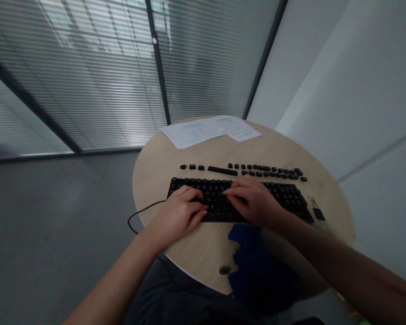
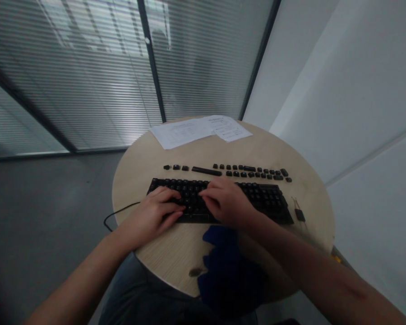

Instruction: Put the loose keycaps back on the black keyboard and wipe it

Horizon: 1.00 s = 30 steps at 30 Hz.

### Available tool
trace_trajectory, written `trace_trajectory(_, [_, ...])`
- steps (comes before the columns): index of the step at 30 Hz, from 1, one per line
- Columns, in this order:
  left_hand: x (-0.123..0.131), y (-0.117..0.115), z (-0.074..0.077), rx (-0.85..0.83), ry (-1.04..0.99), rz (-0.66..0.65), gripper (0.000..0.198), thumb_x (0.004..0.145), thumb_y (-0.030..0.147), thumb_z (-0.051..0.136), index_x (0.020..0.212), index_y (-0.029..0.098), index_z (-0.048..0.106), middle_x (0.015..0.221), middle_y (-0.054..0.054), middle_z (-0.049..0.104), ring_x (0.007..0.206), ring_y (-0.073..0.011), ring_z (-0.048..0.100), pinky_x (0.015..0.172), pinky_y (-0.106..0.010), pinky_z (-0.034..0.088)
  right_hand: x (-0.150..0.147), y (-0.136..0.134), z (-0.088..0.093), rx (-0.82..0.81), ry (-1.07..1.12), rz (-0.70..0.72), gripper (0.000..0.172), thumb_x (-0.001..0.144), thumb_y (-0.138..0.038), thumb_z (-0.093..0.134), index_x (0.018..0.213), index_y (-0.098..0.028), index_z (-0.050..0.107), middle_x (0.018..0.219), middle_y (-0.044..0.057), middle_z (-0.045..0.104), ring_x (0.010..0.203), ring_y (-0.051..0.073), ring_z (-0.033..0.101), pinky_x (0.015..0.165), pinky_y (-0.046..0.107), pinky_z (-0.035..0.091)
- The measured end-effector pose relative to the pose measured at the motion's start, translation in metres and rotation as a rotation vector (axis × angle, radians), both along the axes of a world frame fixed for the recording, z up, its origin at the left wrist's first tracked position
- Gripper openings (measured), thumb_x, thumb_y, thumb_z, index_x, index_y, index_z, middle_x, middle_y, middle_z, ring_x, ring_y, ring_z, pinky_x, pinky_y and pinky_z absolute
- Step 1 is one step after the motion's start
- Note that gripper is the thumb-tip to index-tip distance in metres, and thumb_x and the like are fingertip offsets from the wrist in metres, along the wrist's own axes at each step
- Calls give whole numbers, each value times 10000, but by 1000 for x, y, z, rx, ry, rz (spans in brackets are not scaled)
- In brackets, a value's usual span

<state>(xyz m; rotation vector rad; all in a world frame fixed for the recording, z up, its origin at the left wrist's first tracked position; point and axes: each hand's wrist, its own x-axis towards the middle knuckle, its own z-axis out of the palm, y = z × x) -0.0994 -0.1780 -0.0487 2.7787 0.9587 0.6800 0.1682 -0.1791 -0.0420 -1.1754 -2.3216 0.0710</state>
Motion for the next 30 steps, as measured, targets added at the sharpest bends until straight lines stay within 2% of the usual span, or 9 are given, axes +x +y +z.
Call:
trace_trajectory(2, [4,5,14,-21,44,-18,165,948,263,615,951,221,775,1112,-88,665,989,-253,592,871,-429,512,22,23,9,-4,0,-141,298,973,-315,515,1043,-186,774,998,63,655,973,78,532,943,230,404])
trace_trajectory(4, [16,22,32,-38,66,-38,172,947,240,596,969,214,765,1052,-76,693,957,-236,612,864,-402,512,43,53,16,-60,-28,-282,269,942,-298,560,1055,-185,775,1003,55,672,962,83,549,965,240,416])
trace_trajectory(8, [63,88,54,-56,165,60,170,913,222,616,972,214,775,943,-76,732,923,-255,631,852,-393,493,64,104,17,-176,-115,-418,247,890,-294,630,1044,-184,789,1038,58,686,946,77,569,980,231,445])
trace_trajectory(12, [112,152,49,-100,268,72,170,840,173,670,937,235,795,857,-65,737,802,-221,630,785,-338,474,58,123,10,-250,-224,-409,246,874,-368,660,1025,-232,799,960,60,687,898,83,579,952,243,468])
trace_trajectory(16, [137,177,33,-108,332,38,153,785,172,706,878,246,803,776,-61,714,748,-216,605,746,-321,452,55,129,0,-233,-289,-415,222,853,-418,690,994,-288,802,930,50,678,952,102,583,952,249,465])
trace_trajectory(20, [146,185,26,-149,345,25,129,775,178,709,845,243,797,746,-49,702,714,-201,586,720,-307,432,60,137,-4,-230,-285,-351,208,856,-359,684,1012,-283,800,895,40,675,882,70,569,939,217,451])
trace_trajectory(24, [134,177,37,-194,298,36,133,807,156,676,845,227,783,812,-28,727,716,-172,593,715,-292,418,57,120,8,-172,-201,-338,213,881,-352,662,1011,-254,799,915,49,674,911,82,559,989,253,428])
trace_trajectory(27, [102,144,58,-209,214,49,123,845,184,677,902,231,774,841,-4,735,736,-155,614,718,-279,421,48,80,18,-125,-98,-253,234,880,-383,676,1015,-232,794,939,44,683,944,89,559,972,241,415])
trace_trajectory(30, [63,92,72,-210,85,-50,107,849,178,700,898,246,767,825,18,726,777,-150,631,744,-277,434,31,31,15,-148,-36,-93,197,884,-370,679,991,-248,791,957,14,696,930,73,577,928,213,416])
